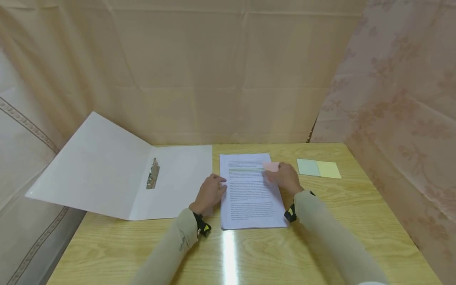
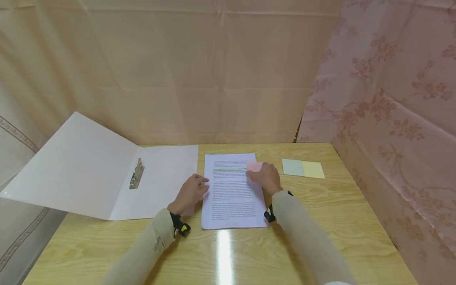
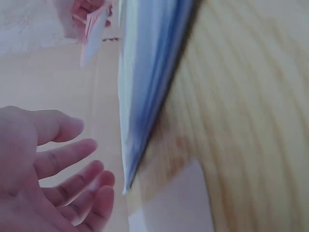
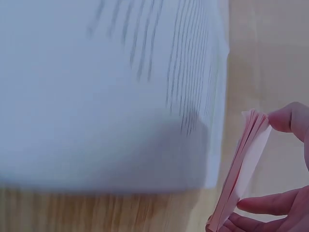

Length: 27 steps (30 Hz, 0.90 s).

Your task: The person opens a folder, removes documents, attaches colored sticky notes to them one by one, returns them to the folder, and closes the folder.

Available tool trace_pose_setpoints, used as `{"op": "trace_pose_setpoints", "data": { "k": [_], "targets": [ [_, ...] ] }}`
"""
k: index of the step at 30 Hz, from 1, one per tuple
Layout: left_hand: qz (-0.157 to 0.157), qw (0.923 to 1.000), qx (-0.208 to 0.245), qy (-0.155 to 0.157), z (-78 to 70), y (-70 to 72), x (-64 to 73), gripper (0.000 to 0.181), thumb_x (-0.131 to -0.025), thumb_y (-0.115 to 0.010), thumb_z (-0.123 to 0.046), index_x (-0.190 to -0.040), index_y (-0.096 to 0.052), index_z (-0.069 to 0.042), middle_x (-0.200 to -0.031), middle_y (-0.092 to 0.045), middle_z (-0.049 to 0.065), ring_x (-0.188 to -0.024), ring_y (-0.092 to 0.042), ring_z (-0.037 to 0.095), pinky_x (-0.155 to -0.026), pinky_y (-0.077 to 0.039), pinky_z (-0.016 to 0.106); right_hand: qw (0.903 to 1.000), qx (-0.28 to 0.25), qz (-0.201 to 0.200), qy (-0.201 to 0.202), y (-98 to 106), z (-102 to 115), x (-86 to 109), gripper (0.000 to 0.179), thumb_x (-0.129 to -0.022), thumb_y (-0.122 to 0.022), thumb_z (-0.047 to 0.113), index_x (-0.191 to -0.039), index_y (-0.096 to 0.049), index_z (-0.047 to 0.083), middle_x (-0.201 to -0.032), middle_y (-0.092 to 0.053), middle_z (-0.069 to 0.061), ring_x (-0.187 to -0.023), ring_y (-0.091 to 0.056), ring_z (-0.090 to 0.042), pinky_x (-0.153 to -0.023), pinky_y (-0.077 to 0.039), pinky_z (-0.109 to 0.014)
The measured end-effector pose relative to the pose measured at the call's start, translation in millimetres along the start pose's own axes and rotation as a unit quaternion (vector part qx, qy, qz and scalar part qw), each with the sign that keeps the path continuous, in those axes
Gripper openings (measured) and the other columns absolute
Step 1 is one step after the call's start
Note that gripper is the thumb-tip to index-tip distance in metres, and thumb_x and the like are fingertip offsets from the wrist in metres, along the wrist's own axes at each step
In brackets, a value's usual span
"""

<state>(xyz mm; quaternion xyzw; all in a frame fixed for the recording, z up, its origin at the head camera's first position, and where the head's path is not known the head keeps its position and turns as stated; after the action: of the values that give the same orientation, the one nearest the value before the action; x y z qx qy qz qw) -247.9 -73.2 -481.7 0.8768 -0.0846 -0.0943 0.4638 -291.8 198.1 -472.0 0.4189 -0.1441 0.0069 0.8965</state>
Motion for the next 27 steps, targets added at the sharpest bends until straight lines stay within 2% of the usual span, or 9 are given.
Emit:
{"op": "trace_pose_setpoints", "data": {
  "k": [3, 6, 9, 12, 15, 18, 22, 27],
  "targets": [
    [-0.014, 0.9995, 0.027, 0.001, -6.4, -2.3, 0.1, 0.027, -0.093, -0.059, -0.02, -0.113, -0.07, -0.005, -0.113, -0.063, 0.012, -0.096, -0.06, 0.024, -0.082, -0.05, 0.038, 0.9996, 0.006, 0.002, 0.027, -5, 9, 5.2, 0.077, -0.086, -0.064, 0.047, -0.138, -0.046, -0.007, -0.142, -0.049, -0.026, -0.124, -0.05, -0.039, -0.107, -0.04, -0.054],
    [-0.017, 0.9981, 0.06, -0.002, -13.3, -7.6, 0.3, 0.027, -0.092, -0.059, -0.019, -0.112, -0.07, -0.004, -0.107, -0.067, 0.011, -0.092, -0.063, 0.022, -0.079, -0.052, 0.035, 0.9991, 0.003, 0.014, 0.039, -11, 16, 11.3, 0.078, -0.086, -0.064, 0.046, -0.14, -0.044, -0.006, -0.143, -0.048, -0.026, -0.128, -0.049, -0.041, -0.107, -0.039, -0.054],
    [-0.004, 0.9954, 0.095, -0.012, -20.1, -15.1, 0.9, 0.029, -0.095, -0.057, -0.019, -0.116, -0.069, -0.002, -0.106, -0.071, 0.012, -0.093, -0.067, 0.024, -0.08, -0.053, 0.035, 0.9991, -0.011, 0.026, 0.033, -17, 21, 18.1, 0.083, -0.086, -0.066, 0.046, -0.145, -0.038, -0.005, -0.147, -0.044, -0.026, -0.134, -0.044, -0.042, -0.109, -0.038, -0.054],
    [0.018, 0.9912, 0.13, -0.016, -25.8, -22.7, 1.8, 0.033, -0.098, -0.053, -0.02, -0.122, -0.065, 0.0, -0.113, -0.071, 0.015, -0.101, -0.068, 0.028, -0.086, -0.054, 0.039, 0.9987, -0.014, 0.029, 0.041, -25, 27, 25.7, 0.083, -0.085, -0.067, 0.045, -0.145, -0.038, -0.004, -0.145, -0.046, -0.026, -0.132, -0.047, -0.041, -0.107, -0.04, -0.053],
    [0.023, 0.986, 0.165, -0.008, -29.8, -27.9, 2.5, 0.037, -0.101, -0.048, -0.022, -0.127, -0.061, 0.001, -0.119, -0.069, 0.016, -0.111, -0.065, 0.032, -0.095, -0.051, 0.044, 0.9974, 0.0, 0.02, 0.069, -32, 33, 33.3, 0.079, -0.085, -0.068, 0.045, -0.141, -0.043, -0.004, -0.139, -0.052, -0.026, -0.124, -0.053, -0.039, -0.103, -0.044, -0.051],
    [0.02, 0.9814, 0.191, -0.005, -33.8, -30.6, 2.6, 0.039, -0.102, -0.045, -0.023, -0.129, -0.06, 0.001, -0.114, -0.071, 0.014, -0.109, -0.067, 0.029, -0.098, -0.049, 0.044, 0.995, 0.01, 0.006, 0.099, -37, 37, 39.5, 0.074, -0.083, -0.07, 0.043, -0.136, -0.049, -0.004, -0.127, -0.061, -0.025, -0.109, -0.06, -0.034, -0.094, -0.048, -0.048],
    [0.02, 0.9746, 0.223, 0.01, -38.4, -31.5, 4.0, 0.039, -0.104, -0.04, -0.024, -0.121, -0.065, 0.001, -0.097, -0.073, 0.012, -0.09, -0.068, 0.023, -0.088, -0.051, 0.039, 0.9928, 0.008, 0.002, 0.12, -44, 41, 45.5, 0.07, -0.081, -0.072, 0.041, -0.133, -0.053, -0.003, -0.115, -0.064, -0.022, -0.094, -0.057, -0.027, -0.082, -0.049, -0.041],
    [0.021, 0.9632, 0.265, 0.043, -40.9, -31.0, 8.0, 0.041, -0.105, -0.038, -0.026, -0.113, -0.068, 0.001, -0.095, -0.072, 0.014, -0.088, -0.066, 0.021, -0.082, -0.052, 0.034, 0.9903, 0.002, 0.0, 0.139, -53, 45, 51.7, 0.066, -0.08, -0.073, 0.042, -0.129, -0.057, 0.001, -0.113, -0.058, -0.02, -0.09, -0.054, -0.026, -0.077, -0.046, -0.038]
  ]
}}
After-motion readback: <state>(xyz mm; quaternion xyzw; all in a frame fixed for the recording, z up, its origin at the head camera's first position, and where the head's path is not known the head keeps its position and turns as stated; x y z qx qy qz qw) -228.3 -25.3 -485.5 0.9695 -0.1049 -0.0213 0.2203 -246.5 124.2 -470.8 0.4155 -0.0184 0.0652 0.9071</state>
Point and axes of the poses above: each hand's wrist, its own x-axis away from the middle knuckle, its own y-axis out of the back of the hand, z = x × y, the point moved 4 cm from there along -x, towards the middle knuckle
